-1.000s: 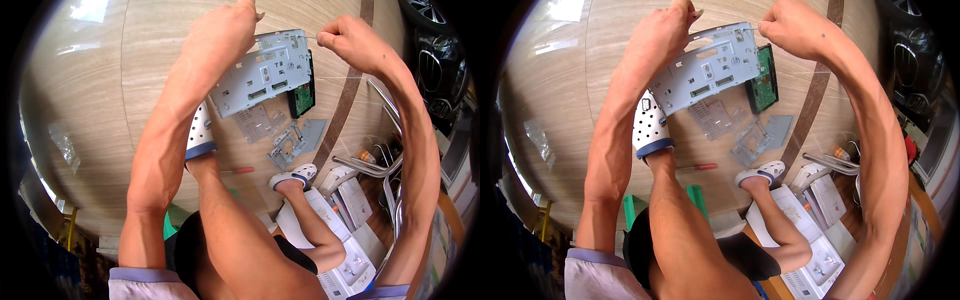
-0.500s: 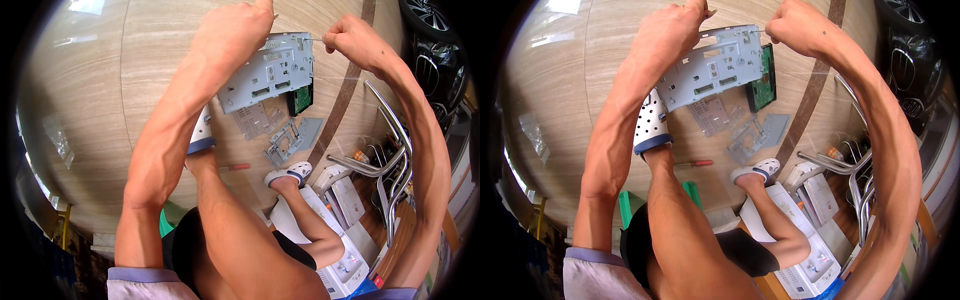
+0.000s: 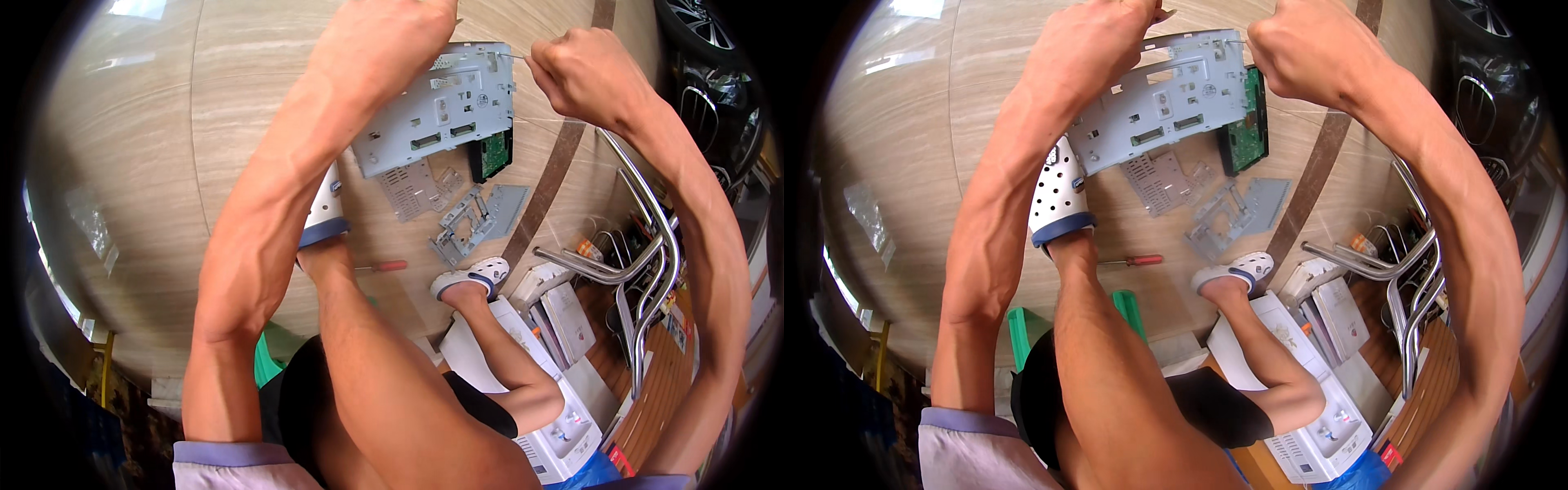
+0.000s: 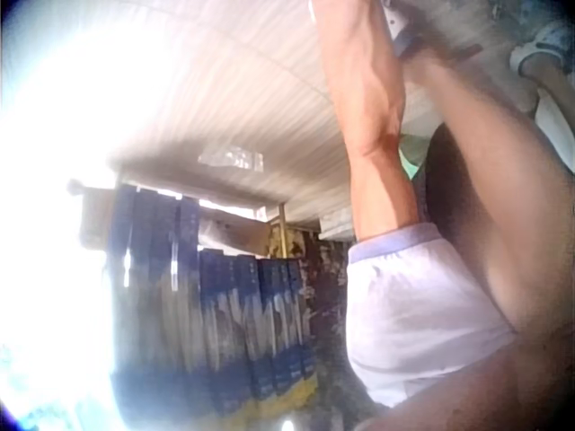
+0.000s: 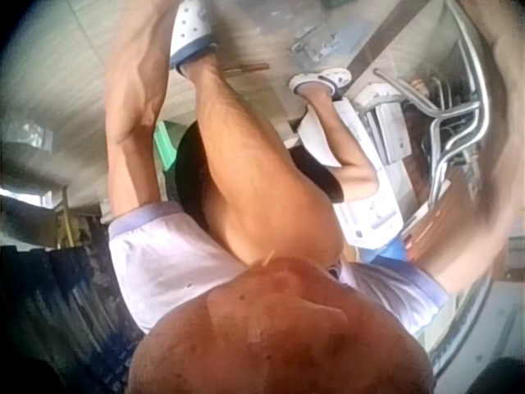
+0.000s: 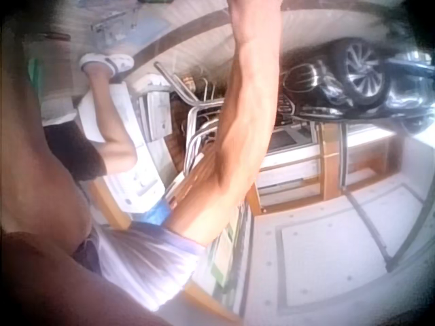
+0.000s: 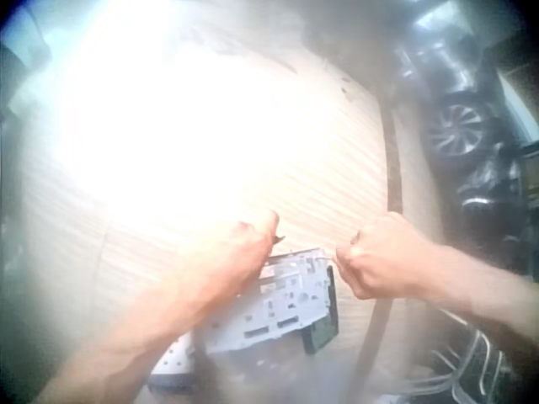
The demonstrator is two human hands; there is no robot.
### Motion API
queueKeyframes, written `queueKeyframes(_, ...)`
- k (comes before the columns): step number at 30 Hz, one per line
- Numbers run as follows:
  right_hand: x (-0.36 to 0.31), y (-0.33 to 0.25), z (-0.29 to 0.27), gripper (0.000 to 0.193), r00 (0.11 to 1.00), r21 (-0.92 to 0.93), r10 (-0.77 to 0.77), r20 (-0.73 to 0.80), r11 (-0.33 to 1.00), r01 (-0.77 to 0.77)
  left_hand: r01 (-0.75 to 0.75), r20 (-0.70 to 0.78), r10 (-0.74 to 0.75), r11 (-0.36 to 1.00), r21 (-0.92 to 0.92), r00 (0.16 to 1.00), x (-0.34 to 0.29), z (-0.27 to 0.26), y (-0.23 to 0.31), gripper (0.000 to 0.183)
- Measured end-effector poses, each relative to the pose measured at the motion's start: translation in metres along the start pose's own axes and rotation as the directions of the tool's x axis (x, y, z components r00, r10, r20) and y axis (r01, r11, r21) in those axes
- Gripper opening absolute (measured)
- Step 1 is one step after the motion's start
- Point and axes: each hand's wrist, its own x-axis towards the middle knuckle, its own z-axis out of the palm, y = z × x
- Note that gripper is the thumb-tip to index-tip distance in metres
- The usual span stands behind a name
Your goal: The person disassembles an electronic car stereo component using a screwdriver, removing metal panels and circuit boards from the internal chassis by hand.
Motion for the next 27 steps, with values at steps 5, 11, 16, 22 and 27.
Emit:
queueKeyframes(5,-0.005,0.006,0.004,0.017,0.970,-0.169,-0.229,-0.082,0.962,0.213,-0.001,-0.030,0.000,0.999,-0.042,1.000,-0.003,-0.003,0.001,0.020)
queueKeyframes(11,-0.004,0.004,0.008,0.010,0.993,0.056,0.070,-0.095,0.996,-0.064,-0.031,-0.016,0.031,0.999,0.008,0.999,-0.001,-0.004,0.001,0.021)
queueKeyframes(16,0.007,-0.014,-0.019,0.041,0.802,0.433,0.589,0.101,0.700,-0.568,-0.060,-0.070,0.058,0.998,-0.033,0.996,-0.003,0.003,-0.002,0.018)
queueKeyframes(22,0.003,-0.018,-0.018,0.023,0.810,0.551,0.580,0.082,0.651,-0.522,-0.011,-0.049,0.007,0.996,-0.087,0.999,-0.001,0.007,-0.003,0.016)
queueKeyframes(27,-0.021,-0.008,0.014,0.025,0.883,0.496,0.417,-0.215,0.826,-0.270,-0.014,-0.007,0.013,0.995,-0.094,1.000,-0.006,-0.012,0.008,0.014)
